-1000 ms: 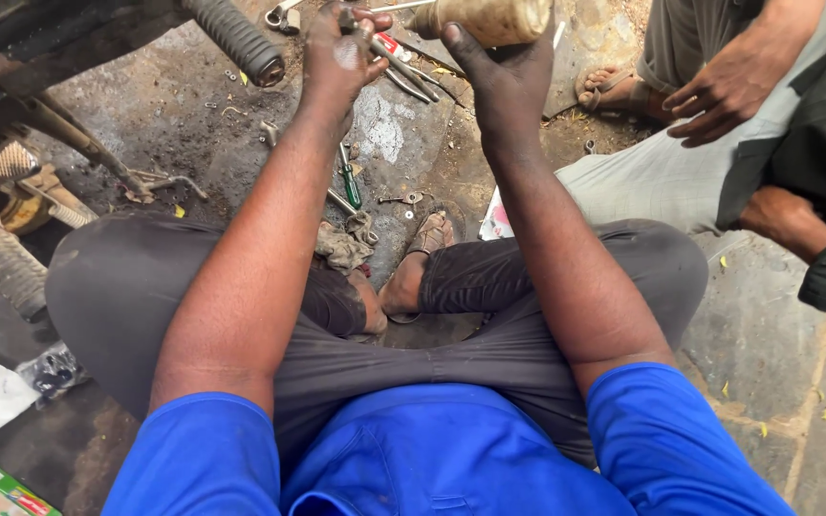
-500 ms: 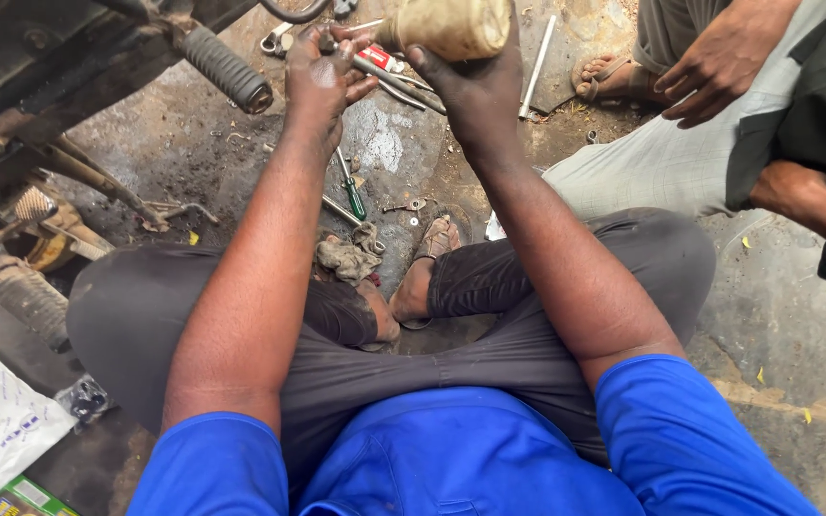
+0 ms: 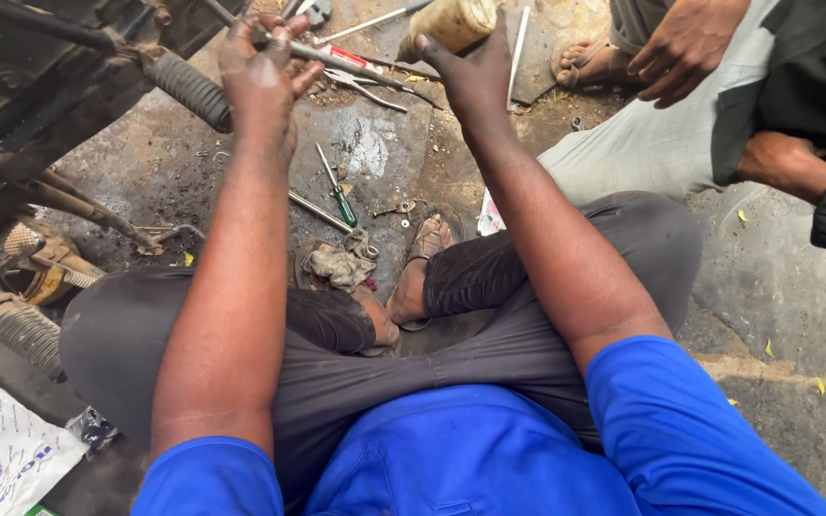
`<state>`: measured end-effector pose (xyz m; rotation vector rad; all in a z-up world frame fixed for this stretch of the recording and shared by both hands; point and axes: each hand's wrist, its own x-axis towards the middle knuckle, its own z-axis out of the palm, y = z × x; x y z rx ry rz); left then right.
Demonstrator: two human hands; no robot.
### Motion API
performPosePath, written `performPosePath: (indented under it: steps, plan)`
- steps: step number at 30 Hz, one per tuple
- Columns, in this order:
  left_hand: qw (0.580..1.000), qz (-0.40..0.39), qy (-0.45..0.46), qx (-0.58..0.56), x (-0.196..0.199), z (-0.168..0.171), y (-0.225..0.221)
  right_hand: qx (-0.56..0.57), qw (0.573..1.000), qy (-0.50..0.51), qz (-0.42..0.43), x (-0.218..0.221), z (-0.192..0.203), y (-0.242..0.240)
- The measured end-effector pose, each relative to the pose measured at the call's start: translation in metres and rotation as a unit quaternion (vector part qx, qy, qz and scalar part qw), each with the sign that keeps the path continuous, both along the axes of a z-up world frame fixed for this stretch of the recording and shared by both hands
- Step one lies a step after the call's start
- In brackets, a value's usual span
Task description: The person wipes a metal rod with a cloth, applies liquid from a bottle onto it, and slides it into a motorcycle frame. They then use a wrench and a screwdriver to secure various components around the rear wheel assembly.
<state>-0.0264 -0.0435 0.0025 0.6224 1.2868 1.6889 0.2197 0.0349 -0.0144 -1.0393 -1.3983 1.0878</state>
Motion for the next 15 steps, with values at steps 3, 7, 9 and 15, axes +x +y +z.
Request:
performPosePath:
  steps: [3,7,9,15]
  plan:
    - [1.000,-0.004,-0.002,0.008,-0.005,0.000,-0.003,0.021,0.999,-0.027,-0.021,0.000,-0.007,0.005]
    - [0.997,-0.029,-0.024,0.072,-0.010,-0.012,-0.010,-0.059,0.984,-0.146,-0.087,0.010,-0.080,0.050]
    - [0.997,-0.054,0.031,0.052,-0.007,-0.018,-0.010,-0.052,0.977,-0.172,-0.117,-0.003,-0.079,0.045]
    - [0.969,-0.087,0.227,-0.038,0.012,-0.041,-0.008,-0.063,0.996,0.030,0.058,-0.040,0.033,-0.035]
